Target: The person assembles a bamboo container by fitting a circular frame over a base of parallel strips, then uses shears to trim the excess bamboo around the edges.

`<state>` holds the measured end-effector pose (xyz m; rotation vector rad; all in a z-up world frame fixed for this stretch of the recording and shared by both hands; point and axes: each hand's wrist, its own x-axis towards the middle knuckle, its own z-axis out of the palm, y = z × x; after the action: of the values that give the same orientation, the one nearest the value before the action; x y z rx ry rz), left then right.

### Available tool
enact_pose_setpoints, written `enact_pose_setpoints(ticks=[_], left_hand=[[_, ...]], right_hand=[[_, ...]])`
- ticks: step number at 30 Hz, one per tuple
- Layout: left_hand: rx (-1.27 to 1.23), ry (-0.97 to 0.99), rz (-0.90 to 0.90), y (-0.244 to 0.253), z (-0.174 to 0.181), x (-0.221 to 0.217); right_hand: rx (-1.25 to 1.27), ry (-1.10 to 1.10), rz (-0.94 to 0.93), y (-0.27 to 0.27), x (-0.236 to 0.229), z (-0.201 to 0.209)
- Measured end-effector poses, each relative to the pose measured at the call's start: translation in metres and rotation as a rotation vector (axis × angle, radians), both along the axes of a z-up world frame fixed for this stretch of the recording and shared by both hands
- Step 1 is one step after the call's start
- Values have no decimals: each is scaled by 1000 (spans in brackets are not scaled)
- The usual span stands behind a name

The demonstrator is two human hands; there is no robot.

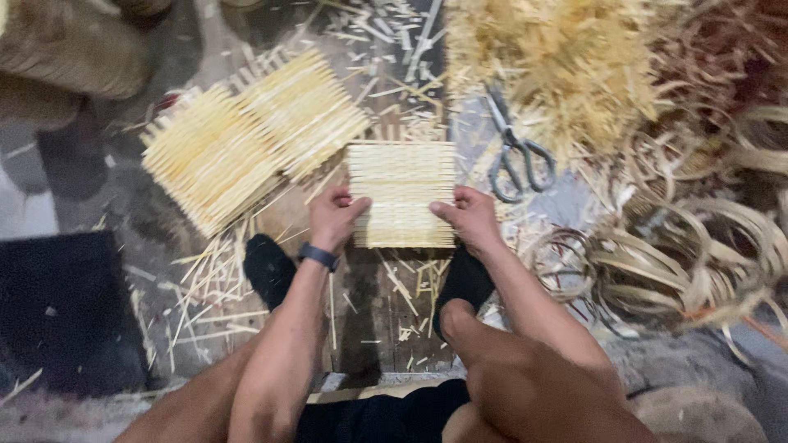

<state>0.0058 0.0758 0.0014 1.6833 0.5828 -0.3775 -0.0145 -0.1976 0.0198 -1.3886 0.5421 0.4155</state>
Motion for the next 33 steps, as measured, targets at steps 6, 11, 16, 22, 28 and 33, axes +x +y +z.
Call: enact_pose_setpoints(ticks=[6, 11, 16, 22, 28, 33], left_hand=[[50, -19, 0, 7, -1, -3], [26, -11, 17, 7, 5, 0], [12, -49, 21, 3, 33, 3], [539, -437, -73, -13, 96, 4], [155, -980, -403, -110, 173, -6], [-275, -631, -209, -150, 225, -34]], right_hand=[[-233, -121, 58, -3, -9, -27], [-372, -113, 35, -17, -3, -16], [-1280, -266, -39, -163, 23, 23], [-1446, -10, 214, -266, 19, 82], [-471, -12, 100, -157, 20, 202], [-838, -704, 432, -69, 10, 306]])
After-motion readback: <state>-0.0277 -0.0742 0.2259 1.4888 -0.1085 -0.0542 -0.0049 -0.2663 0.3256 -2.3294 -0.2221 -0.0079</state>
